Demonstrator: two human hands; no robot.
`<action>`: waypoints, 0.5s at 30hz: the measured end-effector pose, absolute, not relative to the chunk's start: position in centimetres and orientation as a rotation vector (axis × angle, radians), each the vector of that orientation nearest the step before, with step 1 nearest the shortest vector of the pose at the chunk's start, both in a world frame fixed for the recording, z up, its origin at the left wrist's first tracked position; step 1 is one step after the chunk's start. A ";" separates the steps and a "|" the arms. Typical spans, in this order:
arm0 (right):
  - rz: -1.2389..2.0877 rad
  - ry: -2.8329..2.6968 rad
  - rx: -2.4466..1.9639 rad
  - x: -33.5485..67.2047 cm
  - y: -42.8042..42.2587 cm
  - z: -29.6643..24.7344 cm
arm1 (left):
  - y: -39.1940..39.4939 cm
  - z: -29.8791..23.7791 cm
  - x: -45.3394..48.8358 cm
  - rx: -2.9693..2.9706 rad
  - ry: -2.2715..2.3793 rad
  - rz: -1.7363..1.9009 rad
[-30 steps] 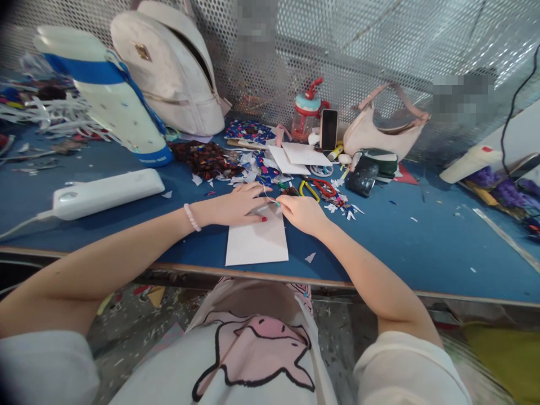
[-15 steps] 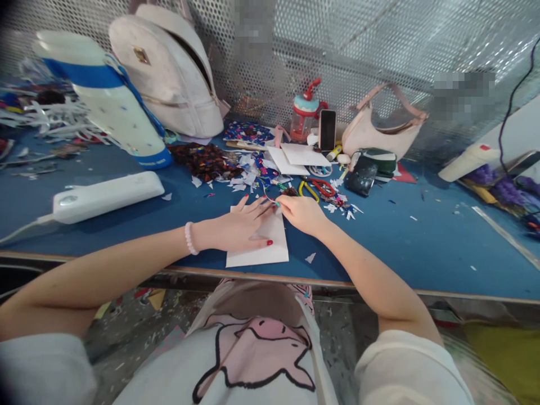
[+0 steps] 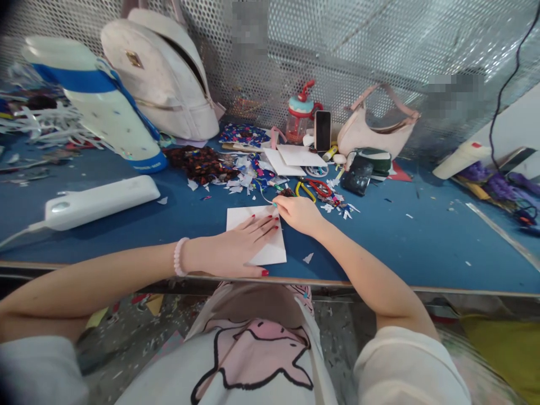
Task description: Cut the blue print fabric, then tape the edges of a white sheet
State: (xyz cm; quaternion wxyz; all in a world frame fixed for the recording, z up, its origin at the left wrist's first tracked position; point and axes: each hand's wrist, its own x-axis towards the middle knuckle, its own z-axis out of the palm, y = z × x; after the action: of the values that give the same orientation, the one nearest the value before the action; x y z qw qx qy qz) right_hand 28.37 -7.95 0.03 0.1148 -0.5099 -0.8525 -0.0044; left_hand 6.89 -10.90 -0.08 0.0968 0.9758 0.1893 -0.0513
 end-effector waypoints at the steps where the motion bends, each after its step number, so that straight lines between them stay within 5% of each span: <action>1: -0.017 -2.498 -1.493 28.4 -7.9 0.0 | -10.9 -0.1 6.9 2.895 0.550 -0.155; 15: -0.060 -2.496 -1.475 28.1 -8.0 -0.1 | -7.3 2.8 1.4 2.695 0.102 -0.455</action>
State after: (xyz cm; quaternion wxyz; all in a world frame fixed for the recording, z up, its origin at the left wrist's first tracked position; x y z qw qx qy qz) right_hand 28.05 -8.04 -0.12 0.1206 -0.5048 -0.8545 -0.0206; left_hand 1.37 -7.32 2.84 0.2021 0.9650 0.0365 -0.1628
